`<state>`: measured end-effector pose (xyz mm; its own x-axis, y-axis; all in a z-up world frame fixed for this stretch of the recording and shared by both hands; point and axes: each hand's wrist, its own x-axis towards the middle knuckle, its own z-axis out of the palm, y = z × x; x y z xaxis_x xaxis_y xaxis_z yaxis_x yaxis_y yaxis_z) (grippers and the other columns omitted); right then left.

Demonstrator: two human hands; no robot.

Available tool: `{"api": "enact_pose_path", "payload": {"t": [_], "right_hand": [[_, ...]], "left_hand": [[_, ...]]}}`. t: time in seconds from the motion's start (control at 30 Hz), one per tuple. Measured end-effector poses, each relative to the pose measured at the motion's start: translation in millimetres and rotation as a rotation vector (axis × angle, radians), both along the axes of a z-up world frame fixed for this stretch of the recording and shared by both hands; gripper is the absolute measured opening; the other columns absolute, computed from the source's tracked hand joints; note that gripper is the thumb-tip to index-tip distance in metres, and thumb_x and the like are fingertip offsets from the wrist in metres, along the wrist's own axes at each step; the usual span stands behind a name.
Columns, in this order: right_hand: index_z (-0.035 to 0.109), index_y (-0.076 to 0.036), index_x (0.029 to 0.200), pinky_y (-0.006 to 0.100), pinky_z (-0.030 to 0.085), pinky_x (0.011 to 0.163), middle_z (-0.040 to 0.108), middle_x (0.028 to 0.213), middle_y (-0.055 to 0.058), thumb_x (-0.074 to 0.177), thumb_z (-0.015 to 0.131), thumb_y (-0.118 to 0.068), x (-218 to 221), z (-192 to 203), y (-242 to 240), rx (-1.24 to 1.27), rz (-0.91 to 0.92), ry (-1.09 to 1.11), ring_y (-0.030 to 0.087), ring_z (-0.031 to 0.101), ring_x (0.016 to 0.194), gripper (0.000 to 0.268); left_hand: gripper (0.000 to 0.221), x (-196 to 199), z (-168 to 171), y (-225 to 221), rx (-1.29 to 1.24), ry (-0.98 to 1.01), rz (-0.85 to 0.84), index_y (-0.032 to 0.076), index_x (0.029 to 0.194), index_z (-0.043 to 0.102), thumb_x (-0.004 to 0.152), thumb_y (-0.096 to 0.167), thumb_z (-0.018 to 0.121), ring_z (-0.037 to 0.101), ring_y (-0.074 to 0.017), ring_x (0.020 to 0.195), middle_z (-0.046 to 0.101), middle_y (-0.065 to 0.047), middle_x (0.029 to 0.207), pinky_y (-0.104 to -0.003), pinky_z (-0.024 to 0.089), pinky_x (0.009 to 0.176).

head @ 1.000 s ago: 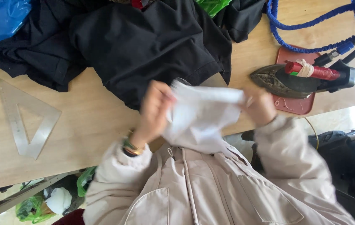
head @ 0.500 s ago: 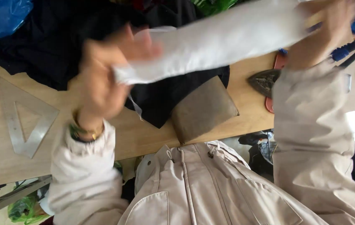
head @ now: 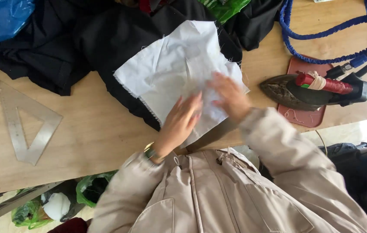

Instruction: Ironing and pressing the seams of a black garment with red trim using a steam iron and a pressing ham for shaping.

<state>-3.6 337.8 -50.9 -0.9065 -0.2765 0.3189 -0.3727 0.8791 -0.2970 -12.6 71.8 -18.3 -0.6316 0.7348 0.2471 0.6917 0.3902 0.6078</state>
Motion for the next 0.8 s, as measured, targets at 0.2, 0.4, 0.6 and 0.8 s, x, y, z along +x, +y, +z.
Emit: {"api": "enact_pose_path", "payload": {"t": [0.2, 0.4, 0.6, 0.8], "right_hand": [[0.036, -0.015, 0.161, 0.049, 0.015, 0.126, 0.026, 0.17, 0.012, 0.1, 0.037, -0.069, -11, -54, -14, 0.145, 0.095, 0.016, 0.033, 0.02, 0.157, 0.082], [0.033, -0.018, 0.164, 0.049, 0.026, 0.123, 0.032, 0.167, 0.013, 0.1, 0.04, -0.066, -1, -70, 37, 0.041, 0.003, -0.059, 0.04, 0.027, 0.153, 0.081], [0.05, -0.019, 0.162, 0.047, 0.057, 0.09, 0.051, 0.157, 0.012, 0.07, 0.095, -0.054, 69, 21, 150, 0.49, -0.506, 0.243, 0.039, 0.056, 0.131, 0.109], [0.077, -0.014, 0.138, 0.046, 0.043, 0.103, 0.069, 0.104, 0.006, 0.082, 0.079, -0.065, 88, 29, 271, 0.383, -0.451, -0.094, 0.033, 0.061, 0.114, 0.076]], "left_hand": [[0.084, -14, -32, 49, -0.247, 0.264, 0.236, 0.012, 0.165, 0.027, 0.1, 0.052, 0.062, 0.029, -0.0275, 0.157, 0.02, -0.011, 0.173, -0.058, 0.015, 0.126], [0.092, -5, -38, 40, -0.377, 0.263, 0.261, 0.013, 0.163, 0.031, 0.094, 0.069, 0.056, 0.018, -0.0247, 0.16, 0.017, -0.01, 0.173, -0.055, 0.014, 0.128], [0.086, -3, -40, 40, -0.419, 0.283, 0.286, 0.018, 0.164, 0.031, 0.097, 0.071, 0.046, 0.014, -0.0252, 0.161, 0.015, -0.008, 0.174, -0.059, 0.011, 0.126], [0.075, 7, -34, 33, -0.406, 0.327, 0.265, 0.021, 0.165, 0.026, 0.106, 0.064, 0.041, 0.015, -0.0327, 0.16, 0.015, -0.011, 0.172, -0.063, 0.02, 0.126]]}}
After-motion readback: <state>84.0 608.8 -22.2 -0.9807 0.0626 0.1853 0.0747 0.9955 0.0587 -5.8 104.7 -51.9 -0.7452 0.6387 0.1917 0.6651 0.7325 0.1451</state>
